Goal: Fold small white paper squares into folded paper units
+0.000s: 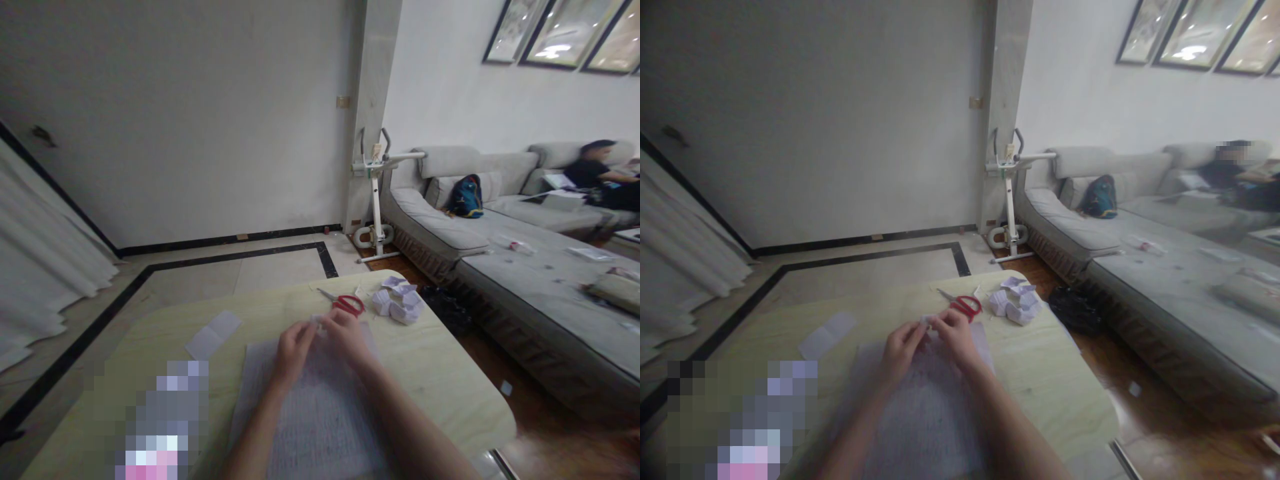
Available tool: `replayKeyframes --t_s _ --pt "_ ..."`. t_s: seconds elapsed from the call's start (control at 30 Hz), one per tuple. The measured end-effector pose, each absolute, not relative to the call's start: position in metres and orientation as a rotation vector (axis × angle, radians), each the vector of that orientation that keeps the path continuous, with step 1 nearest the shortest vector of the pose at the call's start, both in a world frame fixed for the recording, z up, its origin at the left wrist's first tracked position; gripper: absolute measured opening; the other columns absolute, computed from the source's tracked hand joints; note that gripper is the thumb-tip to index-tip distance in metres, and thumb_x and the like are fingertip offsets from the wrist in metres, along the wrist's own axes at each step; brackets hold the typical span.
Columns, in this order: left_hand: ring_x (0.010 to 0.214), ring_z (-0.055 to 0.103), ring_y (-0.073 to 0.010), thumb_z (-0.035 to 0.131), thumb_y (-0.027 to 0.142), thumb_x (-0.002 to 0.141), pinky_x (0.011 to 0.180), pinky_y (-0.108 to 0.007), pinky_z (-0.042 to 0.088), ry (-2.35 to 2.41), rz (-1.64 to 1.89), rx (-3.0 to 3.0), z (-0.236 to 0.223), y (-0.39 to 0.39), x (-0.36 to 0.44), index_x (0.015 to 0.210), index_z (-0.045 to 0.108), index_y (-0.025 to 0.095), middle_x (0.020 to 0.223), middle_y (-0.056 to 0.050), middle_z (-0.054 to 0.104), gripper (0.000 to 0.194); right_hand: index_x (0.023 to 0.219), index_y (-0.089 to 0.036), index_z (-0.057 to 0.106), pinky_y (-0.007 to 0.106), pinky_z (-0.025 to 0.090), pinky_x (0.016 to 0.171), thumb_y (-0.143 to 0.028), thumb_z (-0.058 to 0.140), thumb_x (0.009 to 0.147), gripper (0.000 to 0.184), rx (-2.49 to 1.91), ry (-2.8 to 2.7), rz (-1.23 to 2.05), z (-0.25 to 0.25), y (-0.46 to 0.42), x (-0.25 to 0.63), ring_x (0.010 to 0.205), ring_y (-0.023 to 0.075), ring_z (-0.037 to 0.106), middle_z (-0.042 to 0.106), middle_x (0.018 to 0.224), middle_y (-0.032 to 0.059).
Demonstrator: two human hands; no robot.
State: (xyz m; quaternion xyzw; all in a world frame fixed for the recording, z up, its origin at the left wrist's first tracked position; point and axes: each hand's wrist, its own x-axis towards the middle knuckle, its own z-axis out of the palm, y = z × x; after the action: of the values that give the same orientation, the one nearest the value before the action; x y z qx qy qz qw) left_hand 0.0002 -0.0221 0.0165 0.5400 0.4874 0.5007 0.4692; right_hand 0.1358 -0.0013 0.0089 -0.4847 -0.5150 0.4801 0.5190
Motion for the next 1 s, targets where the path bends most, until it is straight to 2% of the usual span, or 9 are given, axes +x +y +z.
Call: replayKeyframes --t_s 0.33,0.63,0.9,1.0 --pt "0.053 0.053 -0.0123 0.057 0.046 0.078 0.051 -0.021 0.041 1.219 1.228 1.364 0.0175 -0.0198 -0.0013 0.076 0.066 0.013 0.062 -0.002 0.061 0.034 0.064 -0.017 0.063 0.024 0.037 0.054 -0.036 0.062 0.074 0.021 -1.202 -1.274 1.123 0.0120 -0.0013 0.1365 0.057 0.0129 0.049 0.057 0.062 0.0003" --pt "0.055 0.053 -0.0128 0.055 0.048 0.079 0.053 -0.021 0.040 1.203 1.193 1.413 0.0164 -0.0205 -0.0011 0.069 0.063 0.013 0.059 -0.001 0.059 0.037 0.060 -0.017 0.058 0.024 0.033 0.050 -0.038 0.056 0.079 0.028 -1.195 -1.305 1.053 0.0126 -0.0026 0.1391 0.053 0.0123 0.045 0.051 0.056 -0.0007" --pt "0.058 0.054 -0.0134 0.051 0.046 0.083 0.056 -0.022 0.041 1.221 1.165 1.456 0.0132 -0.0202 -0.0003 0.071 0.062 0.014 0.062 -0.001 0.059 0.036 0.060 -0.018 0.057 0.025 0.038 0.054 -0.037 0.054 0.081 0.029 -1.170 -1.320 0.943 0.0104 -0.0028 0.1383 0.057 0.0138 0.050 0.055 0.058 0.0003" --pt "0.057 0.054 -0.0129 0.052 0.045 0.083 0.055 -0.021 0.041 1.250 1.193 1.443 0.0141 -0.0201 -0.0015 0.072 0.062 0.014 0.062 0.000 0.059 0.034 0.068 -0.018 0.063 0.027 0.043 0.060 -0.036 0.057 0.080 0.022 -1.146 -1.342 0.968 0.0128 -0.0031 0.1361 0.064 0.0158 0.055 0.061 0.066 0.0021"
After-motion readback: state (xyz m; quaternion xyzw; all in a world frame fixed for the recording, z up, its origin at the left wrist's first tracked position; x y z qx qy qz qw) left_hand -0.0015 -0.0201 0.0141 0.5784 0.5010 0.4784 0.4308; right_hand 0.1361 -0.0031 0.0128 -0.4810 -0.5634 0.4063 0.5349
